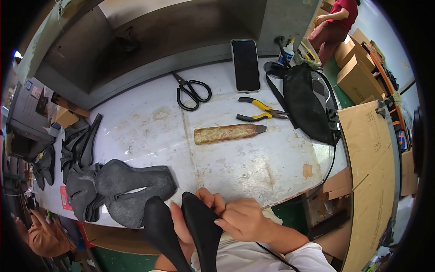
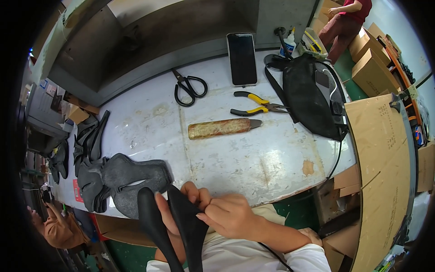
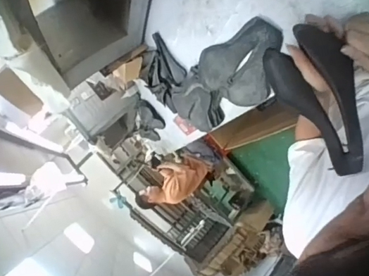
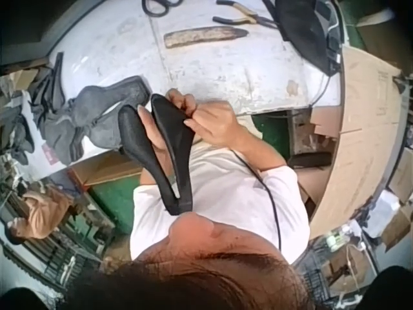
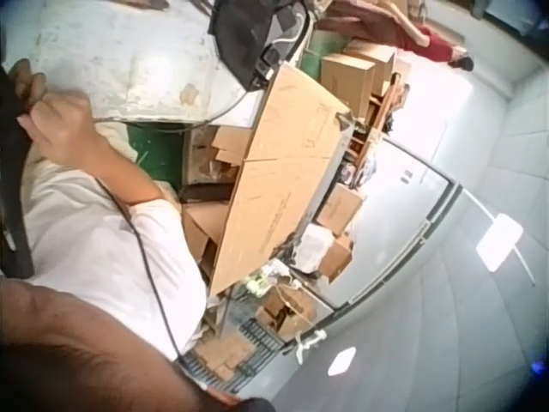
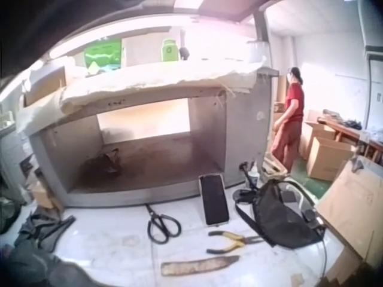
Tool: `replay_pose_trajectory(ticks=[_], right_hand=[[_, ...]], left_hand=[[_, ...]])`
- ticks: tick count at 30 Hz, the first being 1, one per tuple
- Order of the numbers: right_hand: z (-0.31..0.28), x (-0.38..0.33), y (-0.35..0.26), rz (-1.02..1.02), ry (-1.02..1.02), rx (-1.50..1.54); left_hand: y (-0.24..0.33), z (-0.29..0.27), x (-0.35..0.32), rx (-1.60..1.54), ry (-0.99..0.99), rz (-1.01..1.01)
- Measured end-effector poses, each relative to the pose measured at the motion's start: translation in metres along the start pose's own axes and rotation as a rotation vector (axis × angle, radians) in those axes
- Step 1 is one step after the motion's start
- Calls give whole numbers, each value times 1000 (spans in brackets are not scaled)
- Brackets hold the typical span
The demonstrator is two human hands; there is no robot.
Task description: Fitting and stretching a black cover onto a bicycle saddle base by hand.
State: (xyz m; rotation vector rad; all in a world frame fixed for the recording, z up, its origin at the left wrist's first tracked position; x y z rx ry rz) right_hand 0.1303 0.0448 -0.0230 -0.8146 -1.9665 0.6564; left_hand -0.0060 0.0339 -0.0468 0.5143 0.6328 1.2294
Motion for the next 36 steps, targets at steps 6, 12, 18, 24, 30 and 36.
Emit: replay_pose_trajectory(ticks=[6,12,18,24,30,36], right_hand=[[11,-21,4,579,-172,701],[4,-7,7,611,138,415],[-1,3,-5,478,164,193],[-1,4,2,567,140,570],[-26,5,2,623,53,577],[-33,15,6,447,-37,245]], left_hand=[[-9,-11,-3,-472,-83,-146],[21,12,-12,717,190,53],[14,18,-16,209,154,2],[3,29,-21,143,220,-8],[16,17,-17,457,-3,-223],[13,18,-28,541,105,-199]])
Point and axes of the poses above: each hand's wrist, its own x-axis towards the middle knuckle, its own z-axis out of the palm, y = z × x, the point moved 3 cm from there along x, towards the middle knuckle, and after that the axes turned 4 degrees about -x, right-handed, at the moved point
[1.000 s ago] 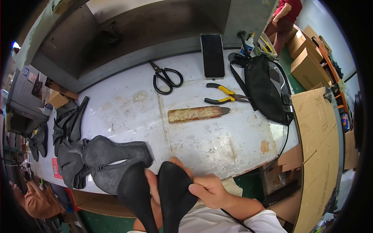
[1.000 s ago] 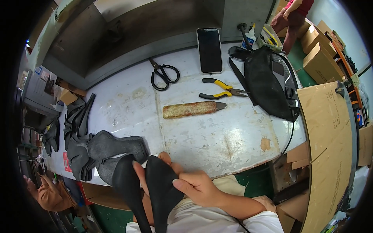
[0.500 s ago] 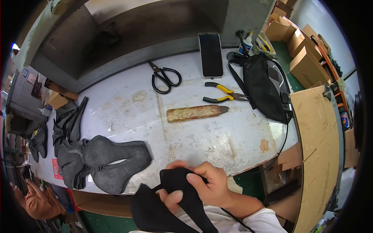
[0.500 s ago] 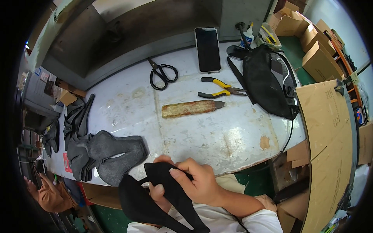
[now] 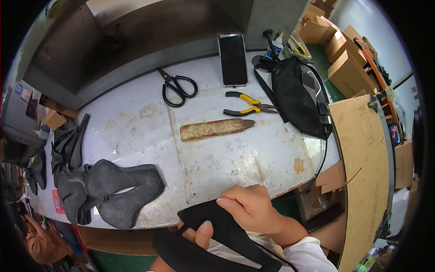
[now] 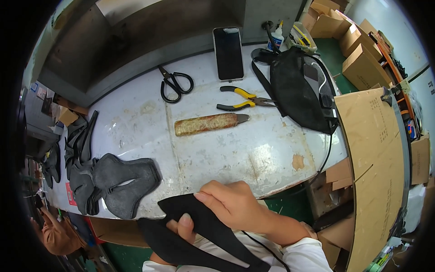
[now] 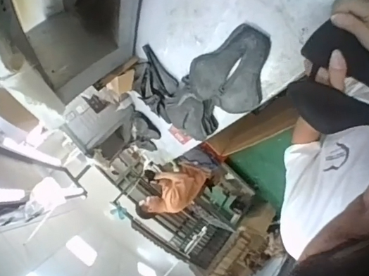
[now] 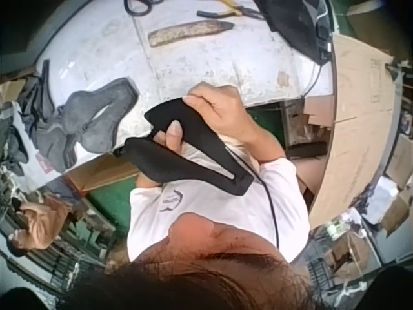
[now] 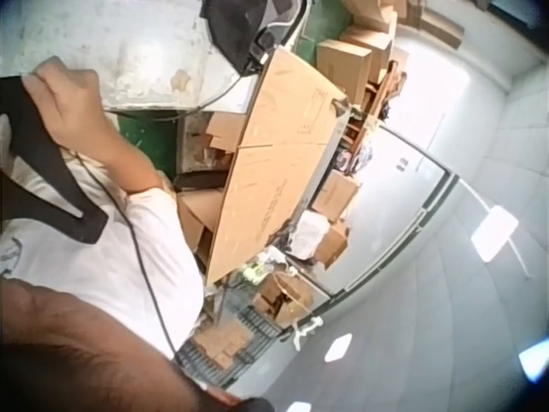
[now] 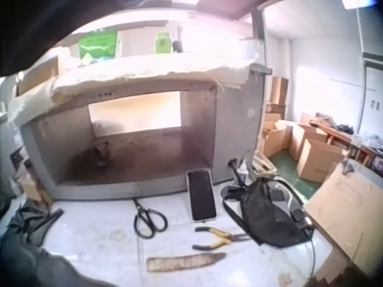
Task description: Fitting and stretching a black cover onto a bicycle saddle base by hand.
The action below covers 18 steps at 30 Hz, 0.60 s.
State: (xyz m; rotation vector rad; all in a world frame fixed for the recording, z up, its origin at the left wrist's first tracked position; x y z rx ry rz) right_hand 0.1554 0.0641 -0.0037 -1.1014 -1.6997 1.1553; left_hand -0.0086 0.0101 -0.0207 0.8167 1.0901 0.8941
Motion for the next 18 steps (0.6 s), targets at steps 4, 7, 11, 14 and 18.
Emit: replay_pose_trajectory(ticks=[4,7,11,14,18], right_hand=[[11,4,5,123,-94,196],[23,-1,9,163,-111,505],[27,-11,22,346,-70,629],[36,-29,32,662,-83,1143],[13,-45,15,433,-487,564]], left_hand=[[-1,-2,-4,-34,28,26],[-6,-5,-11,-62,40,42],[-11,-12,-22,-100,58,66],[5,-5,13,-135,92,83],[-1,-16,4,-175,137,99]])
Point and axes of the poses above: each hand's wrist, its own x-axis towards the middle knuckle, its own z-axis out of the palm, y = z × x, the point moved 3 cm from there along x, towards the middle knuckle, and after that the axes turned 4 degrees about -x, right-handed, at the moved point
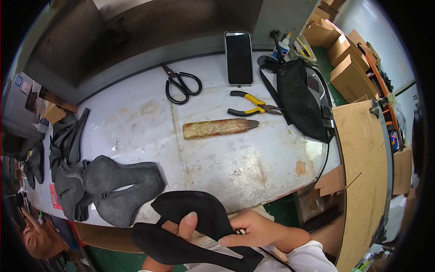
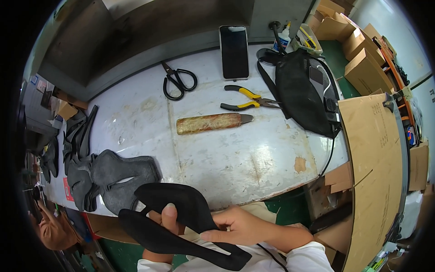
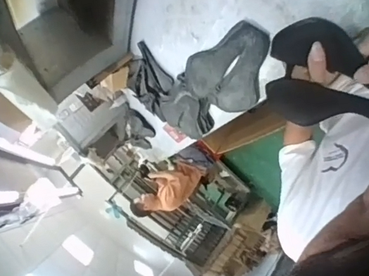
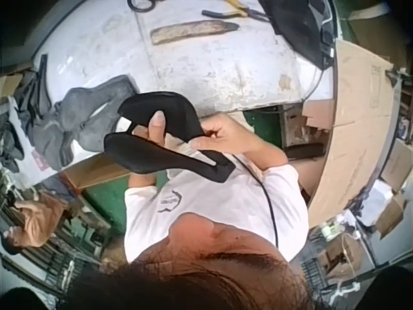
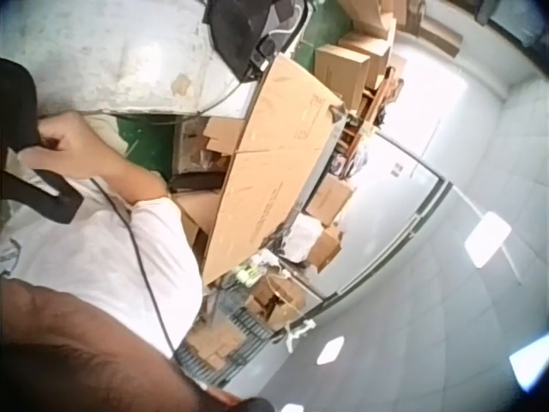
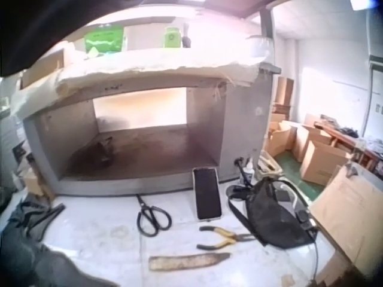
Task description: Fitting and stretching a black cover onto a bicycle saddle base by hand.
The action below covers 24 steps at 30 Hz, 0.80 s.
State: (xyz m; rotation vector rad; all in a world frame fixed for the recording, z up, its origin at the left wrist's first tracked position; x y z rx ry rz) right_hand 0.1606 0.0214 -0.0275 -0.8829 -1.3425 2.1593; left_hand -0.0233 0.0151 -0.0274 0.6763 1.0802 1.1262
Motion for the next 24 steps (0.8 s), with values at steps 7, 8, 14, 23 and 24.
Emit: replay_pose_trajectory(ticks=[7,8,14,23,24], right_hand=[[5,5,15,-78,-102,263],[8,7,16,-79,-99,262],[12,9,0,-328,21,200],[-27,10,-7,-347,324,-307],[-19,16,5,-230,199,532]], left_hand=[[-12,-2,2,-158,41,16],[-15,0,3,-262,69,13],[-56,-15,-8,-473,-100,-38],[-1,8,-4,-28,-502,-94],[8,11,-7,-25,-372,20]])
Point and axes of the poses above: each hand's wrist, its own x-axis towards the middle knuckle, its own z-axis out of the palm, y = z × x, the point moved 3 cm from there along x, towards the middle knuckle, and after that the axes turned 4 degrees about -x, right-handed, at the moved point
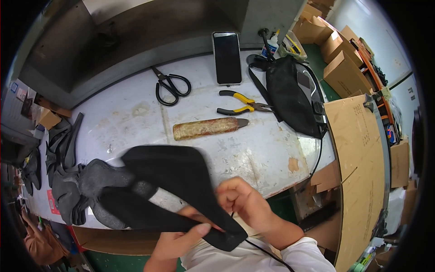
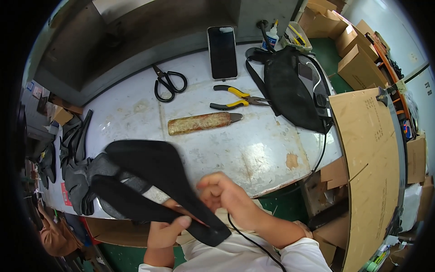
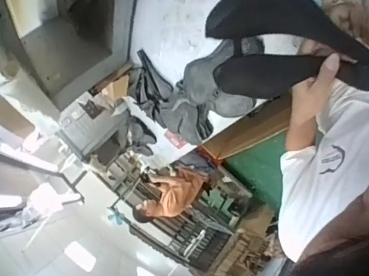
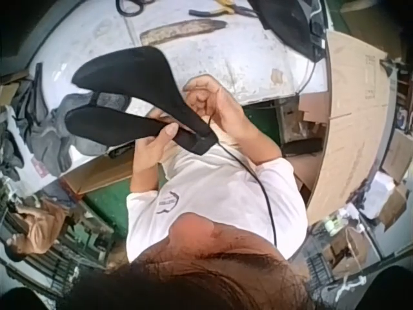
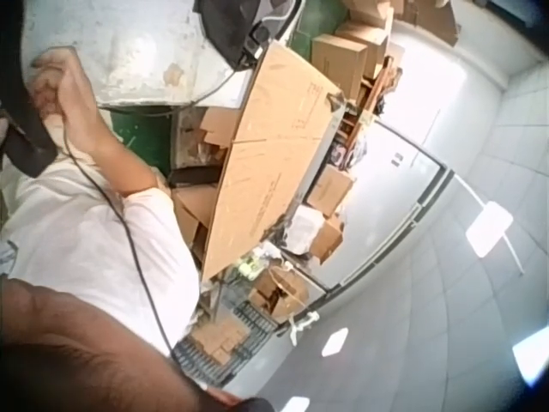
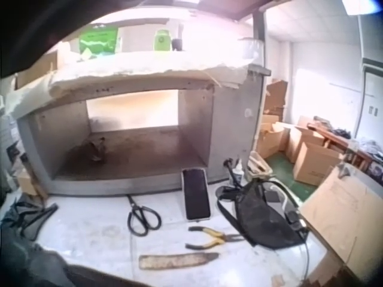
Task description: Fitting and stretching a black cover onto a bicycle saddle base by hand.
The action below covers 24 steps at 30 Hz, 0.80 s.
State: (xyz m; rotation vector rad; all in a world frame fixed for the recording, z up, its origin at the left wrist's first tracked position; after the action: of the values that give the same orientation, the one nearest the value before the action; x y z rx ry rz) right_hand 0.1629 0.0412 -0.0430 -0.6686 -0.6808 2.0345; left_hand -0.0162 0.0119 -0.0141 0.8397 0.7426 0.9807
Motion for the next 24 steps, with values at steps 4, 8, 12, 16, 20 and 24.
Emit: replay_pose_trajectory(ticks=[4,8,12,16,20,24], right_hand=[[6,-14,1,-31,-17,-103],[20,-13,-15,-149,-57,-830],[22,-5,-13,-291,38,-984],[12,-12,3,-279,60,-935],[15,-18,9,-310,56,-417],[20,-17,3,-228,22,-250]], left_hand=[[11,-5,-6,-32,423,154],[3,-14,-17,261,459,274],[-9,-2,-31,300,529,198],[3,16,-25,133,519,159],[7,9,-19,-65,497,122],[3,8,-17,-200,496,46]])
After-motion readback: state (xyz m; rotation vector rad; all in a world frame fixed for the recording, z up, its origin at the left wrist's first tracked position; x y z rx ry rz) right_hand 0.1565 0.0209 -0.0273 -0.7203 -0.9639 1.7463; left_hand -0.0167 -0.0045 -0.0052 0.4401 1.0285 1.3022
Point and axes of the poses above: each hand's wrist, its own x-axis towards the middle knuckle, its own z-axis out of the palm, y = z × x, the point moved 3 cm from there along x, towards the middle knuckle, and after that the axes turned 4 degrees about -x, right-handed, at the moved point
